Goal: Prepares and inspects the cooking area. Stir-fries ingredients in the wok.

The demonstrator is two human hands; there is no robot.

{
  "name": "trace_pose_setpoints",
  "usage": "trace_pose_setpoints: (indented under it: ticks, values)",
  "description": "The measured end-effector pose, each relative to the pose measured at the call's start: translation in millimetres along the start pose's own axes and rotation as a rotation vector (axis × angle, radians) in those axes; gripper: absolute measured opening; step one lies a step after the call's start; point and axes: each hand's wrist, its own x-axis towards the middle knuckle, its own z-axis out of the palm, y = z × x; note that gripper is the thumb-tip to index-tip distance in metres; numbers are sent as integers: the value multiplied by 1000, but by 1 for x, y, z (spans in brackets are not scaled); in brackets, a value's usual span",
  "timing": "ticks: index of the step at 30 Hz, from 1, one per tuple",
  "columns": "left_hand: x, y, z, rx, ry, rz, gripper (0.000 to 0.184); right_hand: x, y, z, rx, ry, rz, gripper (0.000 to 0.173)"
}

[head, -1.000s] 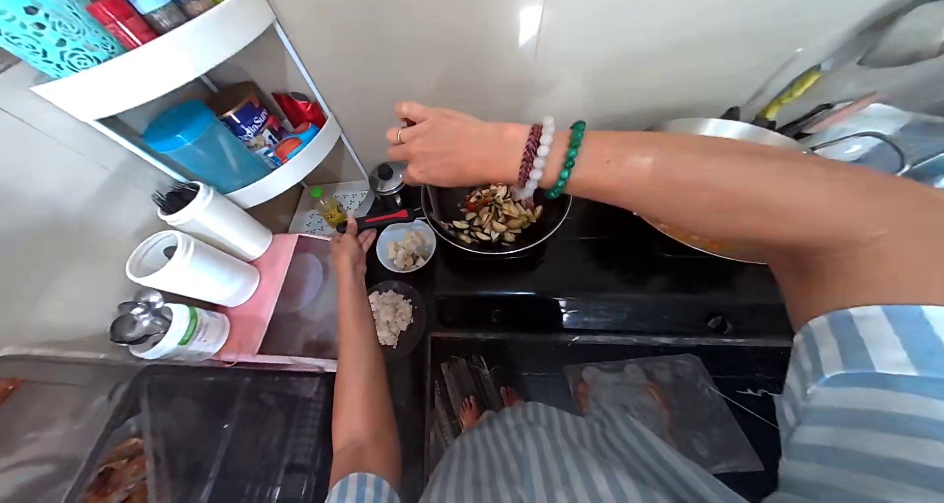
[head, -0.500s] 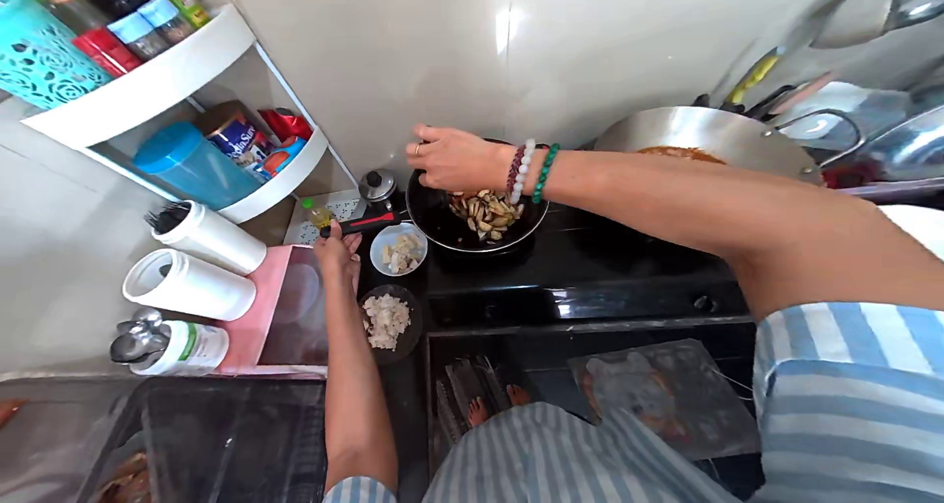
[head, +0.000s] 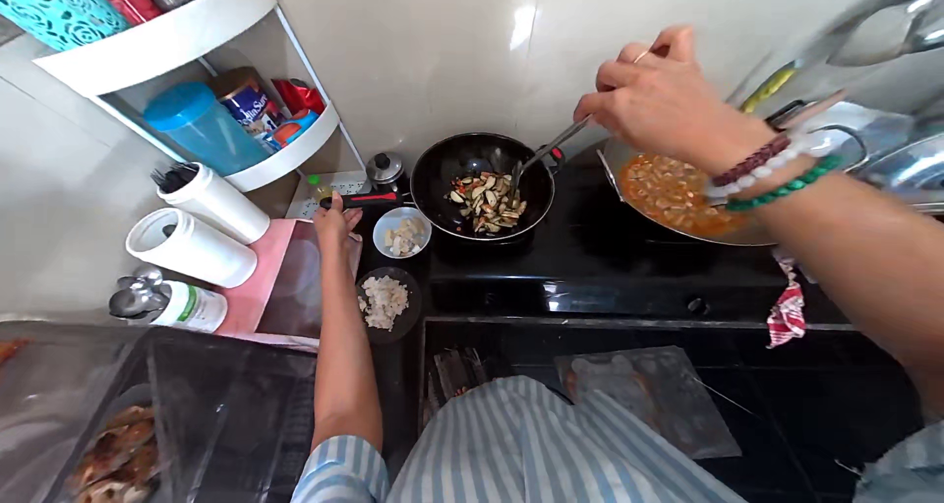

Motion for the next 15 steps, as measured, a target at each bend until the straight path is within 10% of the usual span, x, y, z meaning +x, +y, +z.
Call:
trace_pose_setpoints:
  ticks: [15]
  values:
    - [-1, 4, 3, 12, -18, -44, 55, 209, -40, 35, -199, -187, -129, 18]
